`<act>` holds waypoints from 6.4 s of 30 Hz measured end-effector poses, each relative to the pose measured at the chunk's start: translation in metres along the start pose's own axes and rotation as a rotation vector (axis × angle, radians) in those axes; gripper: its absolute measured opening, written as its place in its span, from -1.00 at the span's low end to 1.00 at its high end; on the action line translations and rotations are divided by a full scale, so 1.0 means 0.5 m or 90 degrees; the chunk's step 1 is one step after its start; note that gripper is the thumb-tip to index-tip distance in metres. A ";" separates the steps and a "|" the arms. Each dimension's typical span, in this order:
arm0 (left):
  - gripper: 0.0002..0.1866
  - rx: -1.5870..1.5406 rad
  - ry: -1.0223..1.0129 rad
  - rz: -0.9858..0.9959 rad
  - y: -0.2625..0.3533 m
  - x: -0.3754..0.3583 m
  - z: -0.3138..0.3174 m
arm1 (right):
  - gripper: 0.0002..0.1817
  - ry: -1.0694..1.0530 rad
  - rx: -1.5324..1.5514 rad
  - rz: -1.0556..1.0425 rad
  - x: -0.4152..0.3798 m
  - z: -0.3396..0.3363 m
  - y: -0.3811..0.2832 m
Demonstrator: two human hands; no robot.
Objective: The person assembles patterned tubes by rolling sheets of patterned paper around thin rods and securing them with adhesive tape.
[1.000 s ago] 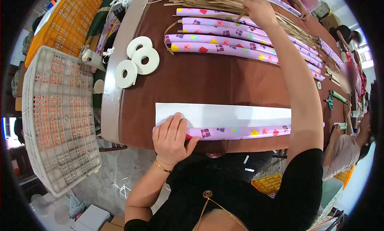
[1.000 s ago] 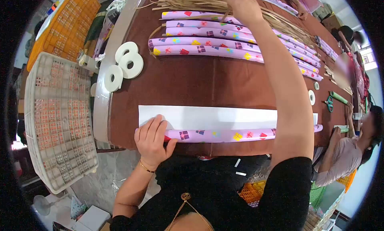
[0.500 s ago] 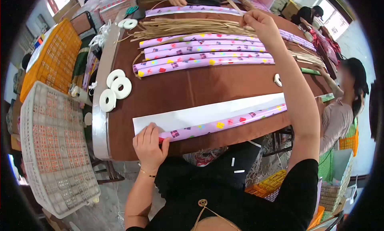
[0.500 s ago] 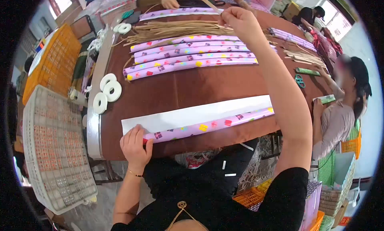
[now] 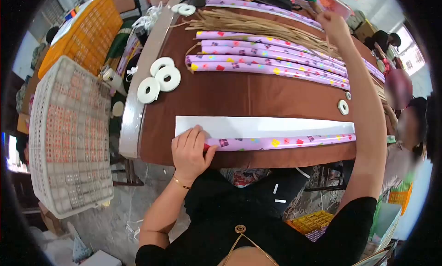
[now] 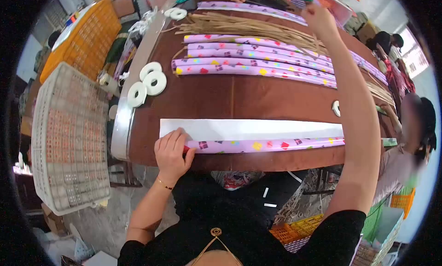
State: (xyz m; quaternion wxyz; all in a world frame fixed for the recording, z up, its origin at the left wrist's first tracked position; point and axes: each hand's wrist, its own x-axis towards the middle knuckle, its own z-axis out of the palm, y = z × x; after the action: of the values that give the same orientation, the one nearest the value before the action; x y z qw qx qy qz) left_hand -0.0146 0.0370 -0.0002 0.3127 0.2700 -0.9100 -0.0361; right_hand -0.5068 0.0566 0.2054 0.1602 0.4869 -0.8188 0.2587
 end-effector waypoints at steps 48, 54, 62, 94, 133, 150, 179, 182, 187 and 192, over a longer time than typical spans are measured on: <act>-0.47 -0.034 -0.049 -0.045 -0.017 0.006 -0.003 | -0.62 -0.184 0.045 -0.130 0.110 0.526 -0.251; -0.46 -0.044 -0.066 -0.044 -0.017 0.004 -0.004 | -0.68 -0.156 -0.008 -0.380 0.066 0.496 -0.254; -0.48 -0.041 -0.065 -0.044 -0.017 0.003 -0.005 | -0.73 -0.260 -0.211 -0.363 0.044 0.478 -0.255; -0.53 -0.035 -0.039 -0.029 -0.004 0.016 -0.012 | -0.73 -0.021 0.075 0.023 0.099 0.362 -0.184; -0.59 -0.047 -0.025 -0.007 0.079 0.036 0.009 | -0.78 -0.229 0.042 0.411 -0.442 -0.571 -0.118; -0.74 -0.502 -0.271 -0.021 0.052 0.073 0.007 | -0.87 -0.330 0.104 -0.210 -0.579 0.075 -0.360; -0.95 -0.450 -0.321 0.073 0.035 0.092 -0.005 | -0.82 -0.856 0.537 0.424 -0.505 0.074 -0.293; -0.96 -0.442 -0.332 0.076 0.040 0.095 -0.010 | -0.75 -0.890 0.582 0.412 -0.516 0.071 -0.287; -0.97 -0.392 -0.319 0.086 0.049 0.095 -0.004 | -0.58 -0.885 0.687 0.428 -0.517 0.094 -0.314; -0.84 -0.404 -0.304 0.076 0.046 0.094 -0.002 | -0.78 -0.885 0.637 0.335 -0.513 0.109 -0.317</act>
State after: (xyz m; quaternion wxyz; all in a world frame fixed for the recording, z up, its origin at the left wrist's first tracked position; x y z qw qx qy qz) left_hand -0.0556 0.0327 0.0319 0.1616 0.0908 -0.9147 -0.3590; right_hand -0.2462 0.1463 0.0716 -0.6673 0.3432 -0.6076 0.2605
